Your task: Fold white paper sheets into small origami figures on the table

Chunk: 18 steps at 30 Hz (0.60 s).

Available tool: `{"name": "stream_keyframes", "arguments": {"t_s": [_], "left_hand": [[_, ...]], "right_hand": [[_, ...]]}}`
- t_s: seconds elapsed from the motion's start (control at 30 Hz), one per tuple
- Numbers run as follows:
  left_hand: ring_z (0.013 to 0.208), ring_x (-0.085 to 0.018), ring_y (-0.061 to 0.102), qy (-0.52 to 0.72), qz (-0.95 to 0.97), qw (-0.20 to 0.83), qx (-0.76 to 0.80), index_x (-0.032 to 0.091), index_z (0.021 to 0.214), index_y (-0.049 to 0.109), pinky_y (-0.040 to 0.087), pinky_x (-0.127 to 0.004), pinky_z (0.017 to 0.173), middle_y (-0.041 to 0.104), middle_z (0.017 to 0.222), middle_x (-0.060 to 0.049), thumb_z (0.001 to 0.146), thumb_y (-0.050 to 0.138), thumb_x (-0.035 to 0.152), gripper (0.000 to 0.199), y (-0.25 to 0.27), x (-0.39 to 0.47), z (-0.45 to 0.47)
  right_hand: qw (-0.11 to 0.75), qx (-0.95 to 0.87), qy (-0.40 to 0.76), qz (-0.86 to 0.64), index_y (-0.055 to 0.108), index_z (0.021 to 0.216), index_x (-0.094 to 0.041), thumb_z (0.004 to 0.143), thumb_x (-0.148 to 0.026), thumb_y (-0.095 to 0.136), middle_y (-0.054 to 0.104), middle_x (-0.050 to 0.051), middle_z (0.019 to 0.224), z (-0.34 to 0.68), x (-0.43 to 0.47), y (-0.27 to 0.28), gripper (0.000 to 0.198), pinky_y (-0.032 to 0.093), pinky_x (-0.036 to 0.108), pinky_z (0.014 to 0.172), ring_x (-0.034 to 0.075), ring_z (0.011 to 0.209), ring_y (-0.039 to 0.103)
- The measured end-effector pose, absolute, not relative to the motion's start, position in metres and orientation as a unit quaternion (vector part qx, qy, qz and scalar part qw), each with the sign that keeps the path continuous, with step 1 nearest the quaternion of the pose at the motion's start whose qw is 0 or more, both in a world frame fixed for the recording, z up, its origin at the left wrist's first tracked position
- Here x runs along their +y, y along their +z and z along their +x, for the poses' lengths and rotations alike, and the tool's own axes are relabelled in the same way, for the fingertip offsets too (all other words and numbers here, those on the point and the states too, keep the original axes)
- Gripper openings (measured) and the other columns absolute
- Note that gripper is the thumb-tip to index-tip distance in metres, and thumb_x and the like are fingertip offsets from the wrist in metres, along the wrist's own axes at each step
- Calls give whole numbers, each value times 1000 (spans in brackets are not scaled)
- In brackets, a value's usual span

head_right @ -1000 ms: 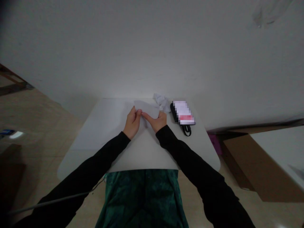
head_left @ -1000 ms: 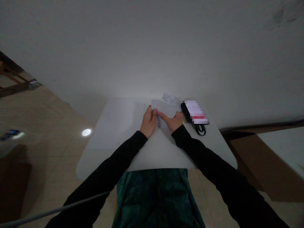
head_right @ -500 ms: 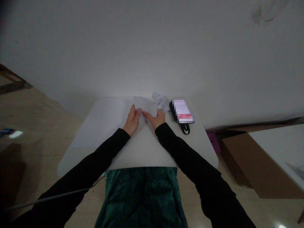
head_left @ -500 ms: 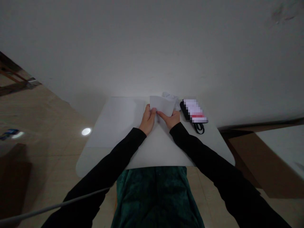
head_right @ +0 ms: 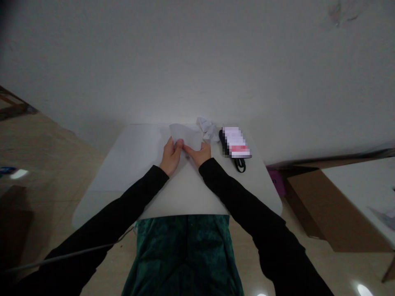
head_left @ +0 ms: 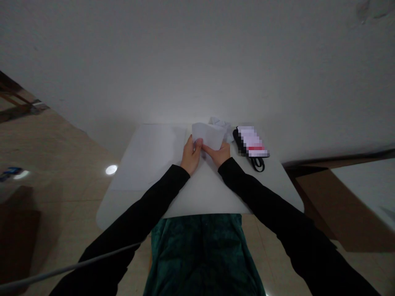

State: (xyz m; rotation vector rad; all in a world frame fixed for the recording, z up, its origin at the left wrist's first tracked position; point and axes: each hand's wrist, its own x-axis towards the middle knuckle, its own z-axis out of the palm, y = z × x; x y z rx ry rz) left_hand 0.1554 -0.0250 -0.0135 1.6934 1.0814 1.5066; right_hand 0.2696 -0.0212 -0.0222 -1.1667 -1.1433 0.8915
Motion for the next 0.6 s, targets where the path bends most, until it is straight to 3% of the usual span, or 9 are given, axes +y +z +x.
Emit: {"name": "stream_keyframes", "arguments": {"t_s": [0.3, 0.6], "left_hand": [[105, -22, 60, 575, 628, 313, 420, 18, 113, 54, 45, -40, 95, 64, 111, -12, 91, 46, 48, 38, -22, -23, 156], [93, -23, 60, 550, 664, 239, 446, 14, 105, 57, 46, -38, 87, 64, 96, -11, 92, 43, 44, 35, -10, -18, 142]], "right_hand": [[582, -493, 408, -502, 69, 77, -15, 53, -43, 79, 73, 13, 84, 269, -19, -27, 37, 59, 44, 74, 27, 80, 69], [563, -554, 369, -491, 69, 70, -15, 61, -47, 74, 71, 6, 69, 274, -28, -13, 33, 56, 35, 60, 21, 64, 66]]}}
